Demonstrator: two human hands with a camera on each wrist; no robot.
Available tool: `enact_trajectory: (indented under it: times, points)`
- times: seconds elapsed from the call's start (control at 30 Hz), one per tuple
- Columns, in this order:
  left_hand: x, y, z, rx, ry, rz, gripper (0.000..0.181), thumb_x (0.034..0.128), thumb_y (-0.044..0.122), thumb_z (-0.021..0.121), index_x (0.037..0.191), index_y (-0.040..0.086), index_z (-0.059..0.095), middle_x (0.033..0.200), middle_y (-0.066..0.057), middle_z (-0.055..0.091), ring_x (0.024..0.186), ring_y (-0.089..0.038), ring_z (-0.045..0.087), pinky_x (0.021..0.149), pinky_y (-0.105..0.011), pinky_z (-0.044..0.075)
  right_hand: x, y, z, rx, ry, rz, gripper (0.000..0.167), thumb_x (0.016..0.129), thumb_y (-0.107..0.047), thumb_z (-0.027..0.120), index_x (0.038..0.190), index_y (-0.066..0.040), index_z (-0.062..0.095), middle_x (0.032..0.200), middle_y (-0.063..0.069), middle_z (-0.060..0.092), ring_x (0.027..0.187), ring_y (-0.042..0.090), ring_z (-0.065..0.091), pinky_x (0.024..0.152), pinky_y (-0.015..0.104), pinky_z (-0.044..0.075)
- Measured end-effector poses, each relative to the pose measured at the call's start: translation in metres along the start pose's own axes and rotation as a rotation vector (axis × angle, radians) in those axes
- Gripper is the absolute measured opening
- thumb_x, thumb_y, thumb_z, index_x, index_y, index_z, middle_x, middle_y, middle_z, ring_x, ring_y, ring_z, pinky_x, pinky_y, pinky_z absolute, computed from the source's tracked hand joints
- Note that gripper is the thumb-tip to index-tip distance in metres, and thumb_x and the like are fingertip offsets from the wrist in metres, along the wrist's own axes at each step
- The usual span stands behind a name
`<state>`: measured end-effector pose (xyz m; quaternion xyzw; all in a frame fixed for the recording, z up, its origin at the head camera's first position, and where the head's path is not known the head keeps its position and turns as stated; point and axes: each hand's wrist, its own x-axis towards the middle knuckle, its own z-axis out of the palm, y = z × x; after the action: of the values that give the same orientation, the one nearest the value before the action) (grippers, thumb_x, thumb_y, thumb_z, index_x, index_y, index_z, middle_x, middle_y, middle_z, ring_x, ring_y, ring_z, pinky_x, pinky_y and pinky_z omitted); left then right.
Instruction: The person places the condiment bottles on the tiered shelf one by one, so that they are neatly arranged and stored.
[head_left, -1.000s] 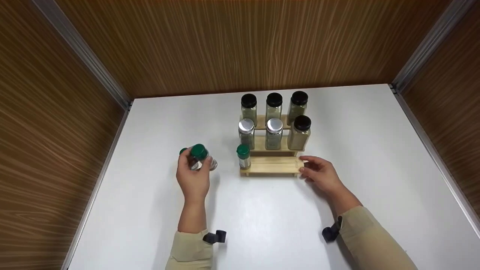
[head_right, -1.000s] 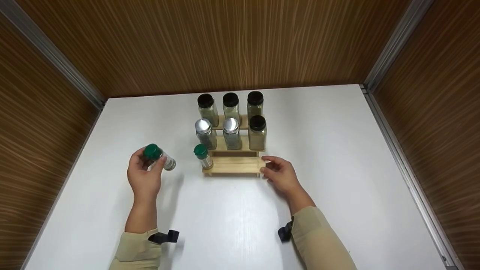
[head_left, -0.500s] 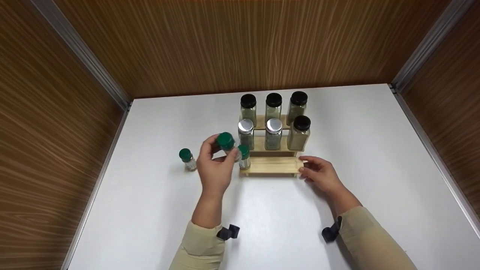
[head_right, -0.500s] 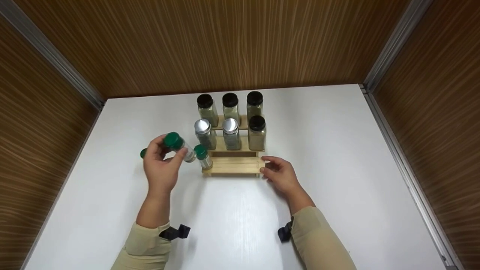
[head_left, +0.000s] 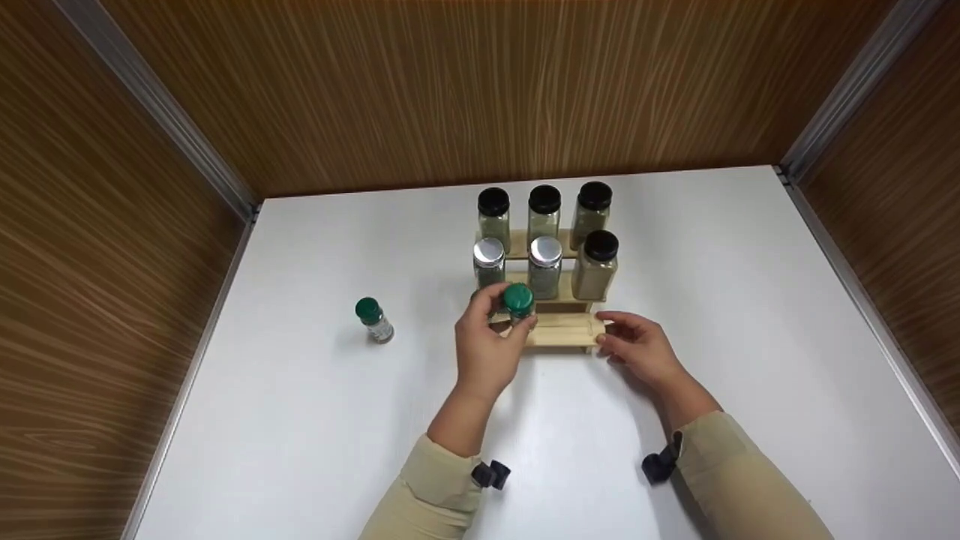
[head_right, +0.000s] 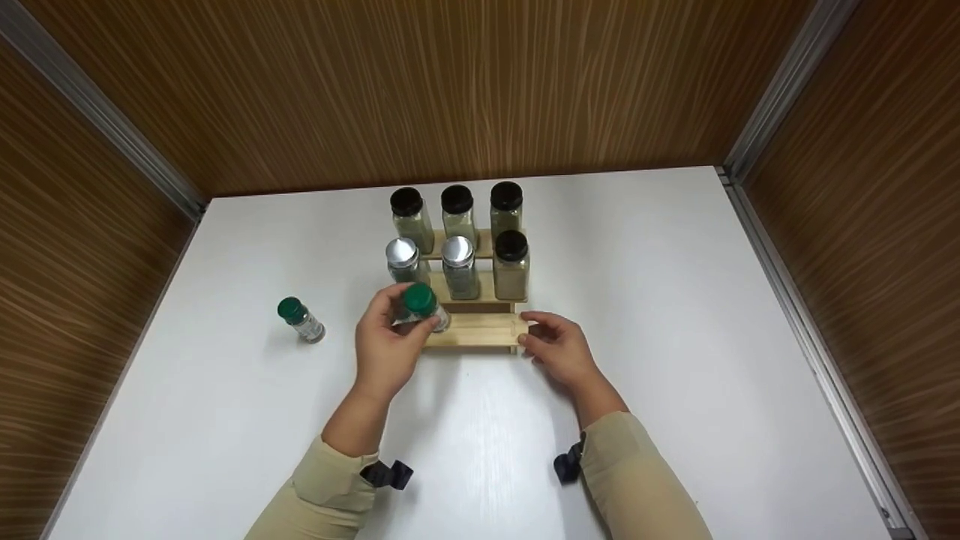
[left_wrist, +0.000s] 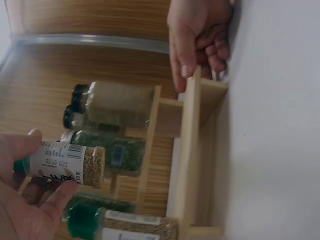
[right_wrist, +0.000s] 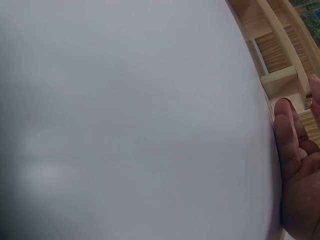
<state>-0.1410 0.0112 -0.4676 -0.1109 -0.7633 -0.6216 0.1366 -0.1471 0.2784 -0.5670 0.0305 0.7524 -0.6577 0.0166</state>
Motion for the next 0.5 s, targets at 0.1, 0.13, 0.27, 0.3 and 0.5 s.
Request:
enact_trajectory:
  times: [0.1,0.13,0.27,0.3,0.5]
  points:
    - [-0.002,-0.006,0.010,0.020,-0.021,-0.026,0.047,0.0865,0.000,0.087,0.128,0.005,0.065,0.119,-0.011,0.071,0.109,-0.024,0.069,0.084,-0.033,0.061,0.000,0.000,0.000,-0.001,-0.003,0.007,0.044,0.094,0.008,0.073,0.136,0.012,0.061,0.104,0.010,0.067,0.074,0.013,0.069,0.061,0.023,0.056]
    - [-0.003,-0.009,0.013,0.020,-0.026,-0.037,0.047,0.0866,0.000,0.086,0.128,0.004,0.065,0.119,-0.011,0.071,0.110,-0.024,0.069,0.084,-0.032,0.061,0.000,0.000,0.000,-0.002,-0.005,0.011,0.044,0.095,0.008,0.073,0.137,0.012,0.061,0.104,0.011,0.067,0.074,0.013,0.069,0.061,0.023,0.056]
    - [-0.004,-0.018,0.026,0.027,-0.035,-0.062,0.046,0.0863,-0.003,0.085,0.127,0.004,0.065,0.121,-0.012,0.071,0.114,-0.027,0.069,0.085,-0.029,0.061,0.000,0.001,-0.001,-0.004,-0.011,0.024,0.045,0.095,0.008,0.072,0.138,0.012,0.060,0.105,0.010,0.068,0.075,0.012,0.069,0.061,0.023,0.056]
    - [-0.004,-0.020,0.029,0.033,-0.034,-0.067,0.046,0.0860,-0.004,0.085,0.127,0.004,0.065,0.121,-0.013,0.072,0.114,-0.027,0.069,0.085,-0.030,0.061,0.000,0.001,-0.001,-0.002,-0.014,0.025,0.045,0.096,0.008,0.072,0.138,0.013,0.059,0.105,0.010,0.067,0.075,0.013,0.069,0.062,0.023,0.056]
    - [-0.006,-0.028,0.040,0.065,-0.048,-0.114,0.048,0.0870,-0.003,0.085,0.130,0.003,0.065,0.126,-0.014,0.070,0.118,-0.030,0.068,0.088,-0.034,0.061,-0.001,0.001,-0.001,0.005,-0.025,0.021,0.044,0.096,0.008,0.071,0.138,0.013,0.060,0.106,0.010,0.067,0.076,0.014,0.070,0.063,0.024,0.057]
